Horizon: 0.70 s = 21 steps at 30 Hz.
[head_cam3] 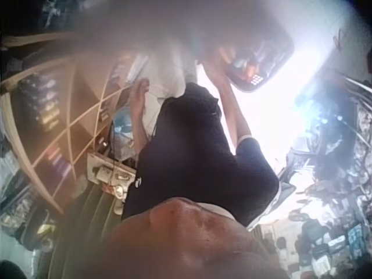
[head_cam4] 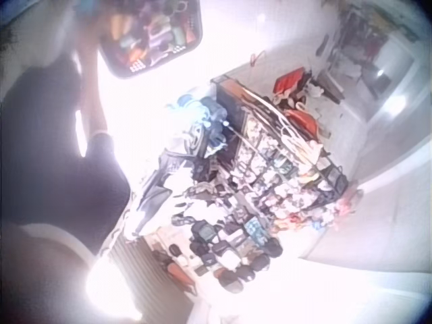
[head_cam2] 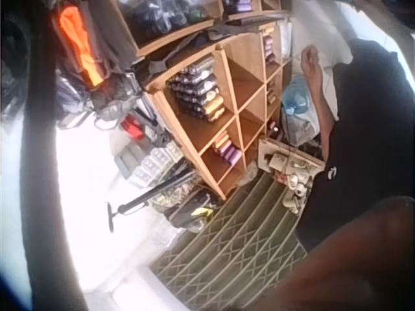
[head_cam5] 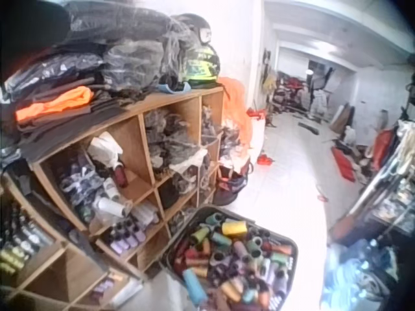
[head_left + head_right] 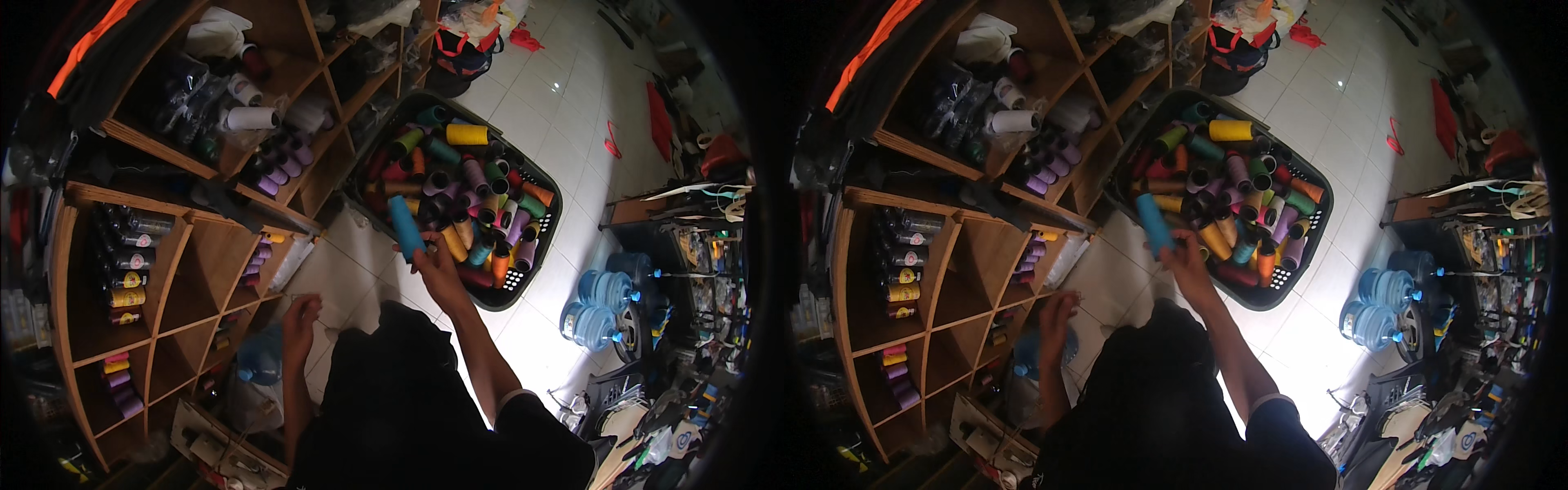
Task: The person repeatedly picks up thread spools from a basket, briefly holds them, and places them on a wooden shelf. The person handles spools of various colors one at a time, moving them from the basket to the shelf.
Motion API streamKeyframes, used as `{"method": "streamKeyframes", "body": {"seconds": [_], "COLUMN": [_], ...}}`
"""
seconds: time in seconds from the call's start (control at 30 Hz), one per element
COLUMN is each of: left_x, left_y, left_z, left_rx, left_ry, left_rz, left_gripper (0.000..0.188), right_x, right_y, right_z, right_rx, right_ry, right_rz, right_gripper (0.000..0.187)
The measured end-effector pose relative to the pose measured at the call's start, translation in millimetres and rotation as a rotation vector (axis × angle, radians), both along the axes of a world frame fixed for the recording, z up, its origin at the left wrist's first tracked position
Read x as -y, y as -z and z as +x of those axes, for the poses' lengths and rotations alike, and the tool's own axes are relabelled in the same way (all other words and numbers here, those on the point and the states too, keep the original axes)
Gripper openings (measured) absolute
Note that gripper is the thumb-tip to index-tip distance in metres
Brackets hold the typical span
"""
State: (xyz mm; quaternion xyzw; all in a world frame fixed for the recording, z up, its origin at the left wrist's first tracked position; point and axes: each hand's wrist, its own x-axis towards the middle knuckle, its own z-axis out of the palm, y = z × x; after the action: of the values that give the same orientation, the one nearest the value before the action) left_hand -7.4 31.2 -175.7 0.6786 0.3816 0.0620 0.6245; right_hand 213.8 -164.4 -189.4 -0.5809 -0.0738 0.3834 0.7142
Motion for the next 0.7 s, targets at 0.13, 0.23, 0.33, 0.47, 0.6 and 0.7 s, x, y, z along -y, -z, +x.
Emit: {"method": "streamKeyframes", "body": {"seconds": [0.13,0.23,0.33,0.47,0.6,0.7], "left_x": [12,30,33,30,30,31], "left_y": [-69,-94,-103,-110,-117,-120], "left_z": [79,103,102,94,92,91], "left_rx": [0.352,0.562,0.641,0.653,0.679,0.663], "left_ry": [0.213,0.242,0.214,0.241,0.280,0.279], "left_rz": [-0.153,-0.288,-0.329,-0.293,-0.241,-0.190], "left_gripper": [0.039,0.040,0.042,0.044,0.047,0.048], "right_x": [-1,-10,-12,-12,-16,-19], "right_y": [-75,-101,-125,-152,-160,-161], "right_z": [-23,-33,-34,-32,-30,-32], "right_rx": [0.040,0.304,0.613,0.887,0.931,0.850], "right_ry": [-0.107,-0.139,-0.077,0.091,0.131,0.119], "right_rz": [0.122,0.216,0.043,-0.032,-0.007,0.005], "right_gripper": [0.050,0.048,0.044,0.034,0.023,0.020]}}
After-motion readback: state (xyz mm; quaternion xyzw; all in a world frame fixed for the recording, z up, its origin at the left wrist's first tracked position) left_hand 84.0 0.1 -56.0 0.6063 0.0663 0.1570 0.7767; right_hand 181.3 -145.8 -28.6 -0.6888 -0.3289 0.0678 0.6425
